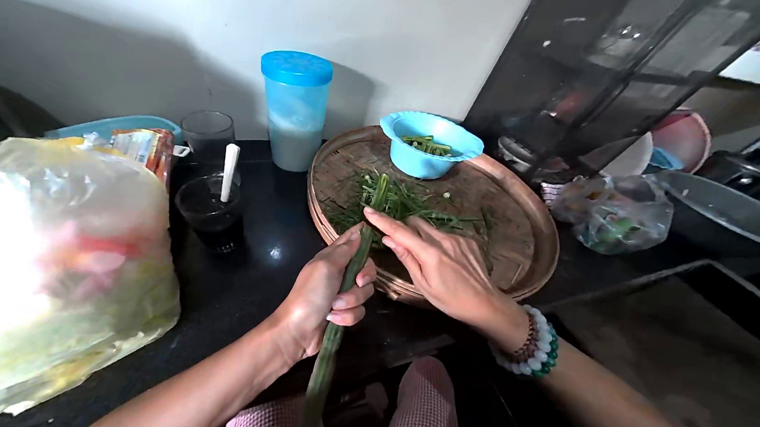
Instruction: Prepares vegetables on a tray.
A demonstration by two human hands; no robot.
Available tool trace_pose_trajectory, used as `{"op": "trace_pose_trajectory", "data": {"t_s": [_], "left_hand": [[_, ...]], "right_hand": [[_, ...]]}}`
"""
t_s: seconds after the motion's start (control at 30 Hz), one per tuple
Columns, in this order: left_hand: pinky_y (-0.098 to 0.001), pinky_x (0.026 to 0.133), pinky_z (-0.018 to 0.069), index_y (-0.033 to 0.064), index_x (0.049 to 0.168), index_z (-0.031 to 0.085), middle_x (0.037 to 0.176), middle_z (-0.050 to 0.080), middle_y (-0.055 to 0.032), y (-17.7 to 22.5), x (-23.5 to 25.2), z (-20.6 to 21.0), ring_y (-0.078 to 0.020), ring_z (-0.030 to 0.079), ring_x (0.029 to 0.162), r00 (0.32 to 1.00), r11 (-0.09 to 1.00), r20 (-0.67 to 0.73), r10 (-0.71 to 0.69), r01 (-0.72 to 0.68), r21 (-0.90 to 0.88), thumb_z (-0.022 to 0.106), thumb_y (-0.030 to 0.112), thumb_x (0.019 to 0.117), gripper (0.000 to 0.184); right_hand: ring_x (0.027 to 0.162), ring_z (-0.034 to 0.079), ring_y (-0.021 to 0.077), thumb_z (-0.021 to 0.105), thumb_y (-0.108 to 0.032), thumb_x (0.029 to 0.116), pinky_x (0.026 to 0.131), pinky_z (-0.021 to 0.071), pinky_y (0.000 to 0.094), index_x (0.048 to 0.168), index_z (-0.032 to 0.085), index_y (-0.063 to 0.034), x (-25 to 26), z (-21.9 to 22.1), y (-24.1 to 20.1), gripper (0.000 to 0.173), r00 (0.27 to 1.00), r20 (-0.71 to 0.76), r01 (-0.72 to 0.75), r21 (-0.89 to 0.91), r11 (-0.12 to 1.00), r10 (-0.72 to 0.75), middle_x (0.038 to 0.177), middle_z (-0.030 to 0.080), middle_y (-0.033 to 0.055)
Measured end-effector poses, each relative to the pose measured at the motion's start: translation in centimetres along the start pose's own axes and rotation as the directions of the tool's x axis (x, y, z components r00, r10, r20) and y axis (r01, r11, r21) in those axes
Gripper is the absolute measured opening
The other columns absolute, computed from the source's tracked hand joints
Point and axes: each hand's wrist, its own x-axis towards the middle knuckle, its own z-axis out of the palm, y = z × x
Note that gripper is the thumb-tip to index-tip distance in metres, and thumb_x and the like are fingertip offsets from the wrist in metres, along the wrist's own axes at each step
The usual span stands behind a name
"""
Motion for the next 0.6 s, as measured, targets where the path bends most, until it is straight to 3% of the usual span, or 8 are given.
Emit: {"op": "trace_pose_trajectory", "data": {"t_s": [0.13,0.23,0.37,0.43,0.47,0.53,0.6], "left_hand": [[-0.0129,0.034,0.0287,0.02,0.144,0.044,0.071,0.045,0.003,-0.2,-0.2,0.1,-0.0003,0.032,0.041,1.0,0.998,0.031,0.001,-0.003,0.069,0.022,0.03,0.1143,0.038],[-0.0144,0.033,0.0273,0.0224,0.152,0.038,0.072,0.046,0.0023,-0.8,-1.0,0.6,-0.0015,0.032,0.04,0.993,0.986,0.104,-0.049,0.031,0.163,0.022,0.028,0.1137,0.042],[-0.0131,0.033,0.0278,0.0218,0.149,0.041,0.072,0.046,0.0024,0.1,-0.6,0.4,-0.0001,0.031,0.04,0.993,0.995,0.117,-0.012,0.0,0.102,0.02,0.028,0.1138,0.041],[-0.0127,0.033,0.0281,0.0197,0.142,0.045,0.071,0.045,0.0024,0.1,-0.4,-0.1,0.0002,0.031,0.04,0.996,0.999,0.084,-0.007,0.003,0.043,0.02,0.029,0.114,0.039],[-0.0123,0.033,0.0286,0.019,0.139,0.047,0.07,0.045,0.0026,0.1,-0.3,-0.2,0.0003,0.032,0.04,0.997,1.0,0.077,-0.007,0.005,0.02,0.02,0.03,0.1141,0.038],[-0.0116,0.033,0.029,0.0168,0.127,0.049,0.068,0.044,0.003,0.1,-0.4,-0.2,0.0006,0.032,0.039,0.997,1.0,0.073,-0.007,0.008,-0.015,0.021,0.031,0.1141,0.034],[-0.0112,0.034,0.0291,0.0166,0.129,0.049,0.068,0.044,0.0033,0.0,-0.5,-0.1,0.001,0.032,0.039,0.998,0.999,0.066,-0.017,0.019,-0.034,0.022,0.031,0.1141,0.034]], "right_hand": [[0.056,0.057,0.0219,0.044,-0.037,0.109,0.044,0.0439,0.0405,0.149,0.053,-0.0427,1.0,-0.3,1.3,0.041,0.998,-0.035,-0.051,-0.027,0.998,0.05,0.082,0.061,0.0043],[0.077,0.069,0.0336,0.043,-0.033,0.1108,0.061,0.054,0.0571,0.149,0.055,-0.0338,2.0,-1.5,4.7,0.04,0.974,0.015,-0.225,0.027,0.974,0.224,0.104,0.072,0.0121],[0.101,0.071,0.022,0.038,-0.028,0.1119,0.084,0.0569,0.0501,0.148,0.058,-0.0229,2.1,-2.7,5.9,0.041,0.978,-0.061,-0.189,0.128,0.974,0.197,0.125,0.071,0.0053],[0.095,0.071,0.0194,0.039,-0.031,0.1111,0.079,0.0584,0.0478,0.149,0.056,-0.0249,1.3,-2.9,3.5,0.042,0.991,-0.044,-0.118,0.144,0.983,0.126,0.122,0.072,0.0037],[0.085,0.07,0.0189,0.041,-0.032,0.1103,0.071,0.0586,0.0456,0.149,0.056,-0.0279,0.8,-2.6,2.2,0.042,0.996,-0.031,-0.075,0.143,0.987,0.081,0.111,0.073,0.0035],[0.062,0.06,0.0166,0.042,-0.036,0.1096,0.05,0.049,0.0382,0.15,0.053,-0.0377,-0.2,-1.4,0.5,0.042,1.0,-0.018,-0.003,0.111,0.994,0.005,0.084,0.064,0.001],[0.056,0.056,0.0173,0.043,-0.036,0.1092,0.045,0.0438,0.0367,0.15,0.052,-0.0409,-0.4,-0.7,0.5,0.042,0.999,-0.033,0.019,0.079,0.997,-0.016,0.08,0.061,0.0013]]}}
